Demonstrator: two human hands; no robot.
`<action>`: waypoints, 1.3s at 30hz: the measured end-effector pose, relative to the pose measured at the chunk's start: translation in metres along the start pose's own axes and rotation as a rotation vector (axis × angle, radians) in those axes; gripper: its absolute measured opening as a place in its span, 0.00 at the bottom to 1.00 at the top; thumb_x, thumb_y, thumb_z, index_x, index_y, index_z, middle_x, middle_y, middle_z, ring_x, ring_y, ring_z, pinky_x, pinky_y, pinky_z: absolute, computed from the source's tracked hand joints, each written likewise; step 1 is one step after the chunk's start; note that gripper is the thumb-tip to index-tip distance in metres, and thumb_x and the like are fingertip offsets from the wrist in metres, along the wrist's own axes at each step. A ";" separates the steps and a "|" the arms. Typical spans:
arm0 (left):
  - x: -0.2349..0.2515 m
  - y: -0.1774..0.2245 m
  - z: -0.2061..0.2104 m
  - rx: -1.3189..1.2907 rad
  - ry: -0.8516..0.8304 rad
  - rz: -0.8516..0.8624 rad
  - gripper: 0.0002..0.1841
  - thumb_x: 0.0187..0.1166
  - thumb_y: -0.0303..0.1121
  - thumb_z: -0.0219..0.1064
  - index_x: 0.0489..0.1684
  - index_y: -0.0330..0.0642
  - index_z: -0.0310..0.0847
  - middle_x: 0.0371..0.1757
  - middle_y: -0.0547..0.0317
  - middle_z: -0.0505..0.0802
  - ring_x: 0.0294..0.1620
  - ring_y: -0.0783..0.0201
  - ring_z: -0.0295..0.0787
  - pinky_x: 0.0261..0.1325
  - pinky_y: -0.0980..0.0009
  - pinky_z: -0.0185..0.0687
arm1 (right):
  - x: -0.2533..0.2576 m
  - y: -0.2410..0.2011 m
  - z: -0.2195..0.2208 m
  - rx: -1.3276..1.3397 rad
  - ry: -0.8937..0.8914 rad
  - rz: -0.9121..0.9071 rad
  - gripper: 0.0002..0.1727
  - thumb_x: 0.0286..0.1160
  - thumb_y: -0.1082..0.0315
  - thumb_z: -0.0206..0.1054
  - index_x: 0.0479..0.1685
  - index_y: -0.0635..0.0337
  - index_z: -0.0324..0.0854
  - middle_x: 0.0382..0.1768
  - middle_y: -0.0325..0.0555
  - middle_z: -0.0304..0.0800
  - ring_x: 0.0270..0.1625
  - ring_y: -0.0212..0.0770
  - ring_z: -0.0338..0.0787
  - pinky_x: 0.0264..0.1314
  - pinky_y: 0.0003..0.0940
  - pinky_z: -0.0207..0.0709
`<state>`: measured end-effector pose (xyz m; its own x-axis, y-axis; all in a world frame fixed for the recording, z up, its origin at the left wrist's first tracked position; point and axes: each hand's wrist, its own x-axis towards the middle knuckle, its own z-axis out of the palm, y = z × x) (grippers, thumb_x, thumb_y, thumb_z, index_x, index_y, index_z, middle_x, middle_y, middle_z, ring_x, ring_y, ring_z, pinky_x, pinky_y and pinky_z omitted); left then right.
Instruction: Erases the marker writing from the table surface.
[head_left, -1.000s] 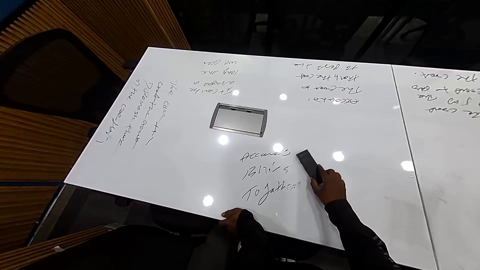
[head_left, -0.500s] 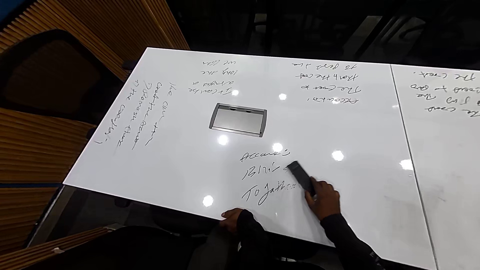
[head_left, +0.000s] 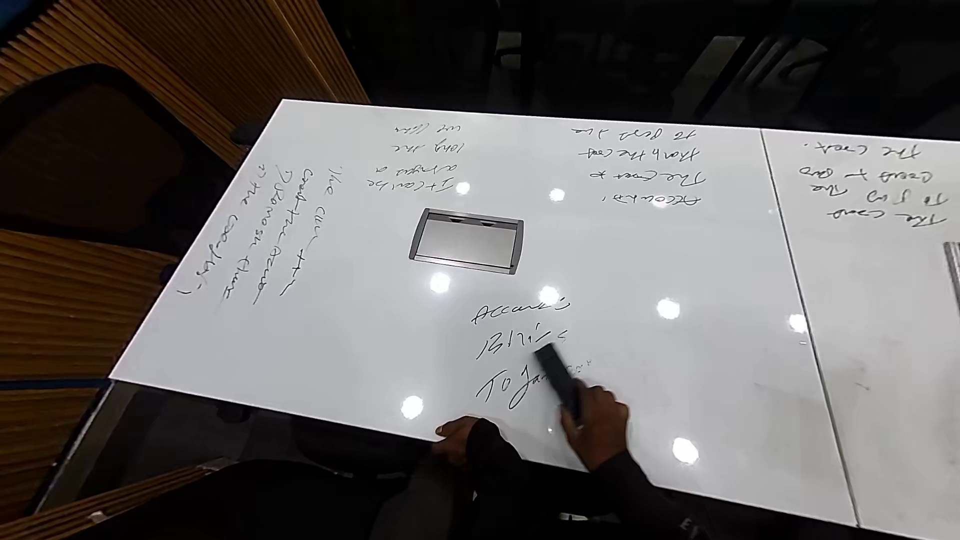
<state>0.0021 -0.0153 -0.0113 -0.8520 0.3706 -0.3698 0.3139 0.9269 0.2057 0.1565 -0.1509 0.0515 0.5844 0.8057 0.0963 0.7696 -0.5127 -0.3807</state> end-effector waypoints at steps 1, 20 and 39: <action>-0.001 0.000 -0.001 0.021 -0.009 0.008 0.37 0.82 0.41 0.62 0.84 0.27 0.52 0.65 0.39 0.84 0.67 0.57 0.85 0.68 0.63 0.84 | -0.009 -0.014 0.006 0.012 -0.037 -0.065 0.30 0.63 0.50 0.74 0.64 0.59 0.89 0.43 0.56 0.94 0.46 0.61 0.93 0.44 0.64 0.81; 0.002 -0.004 -0.043 -0.316 -0.137 0.051 0.32 0.93 0.51 0.48 0.83 0.31 0.65 0.70 0.33 0.87 0.73 0.42 0.84 0.74 0.48 0.79 | -0.058 0.035 -0.029 -0.181 -0.036 0.157 0.34 0.64 0.48 0.72 0.70 0.59 0.85 0.48 0.59 0.92 0.51 0.65 0.91 0.47 0.67 0.77; 0.183 0.090 -0.049 -0.272 -0.017 0.031 0.39 0.89 0.56 0.50 0.86 0.29 0.59 0.73 0.32 0.82 0.75 0.48 0.81 0.73 0.57 0.80 | -0.082 -0.054 0.003 -0.036 -0.112 0.067 0.32 0.65 0.55 0.77 0.68 0.65 0.85 0.51 0.65 0.93 0.53 0.68 0.92 0.52 0.65 0.86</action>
<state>-0.1456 0.1332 -0.0157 -0.8357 0.4020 -0.3742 0.2138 0.8657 0.4526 0.0666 -0.1885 0.0617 0.6042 0.7962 -0.0321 0.7395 -0.5752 -0.3496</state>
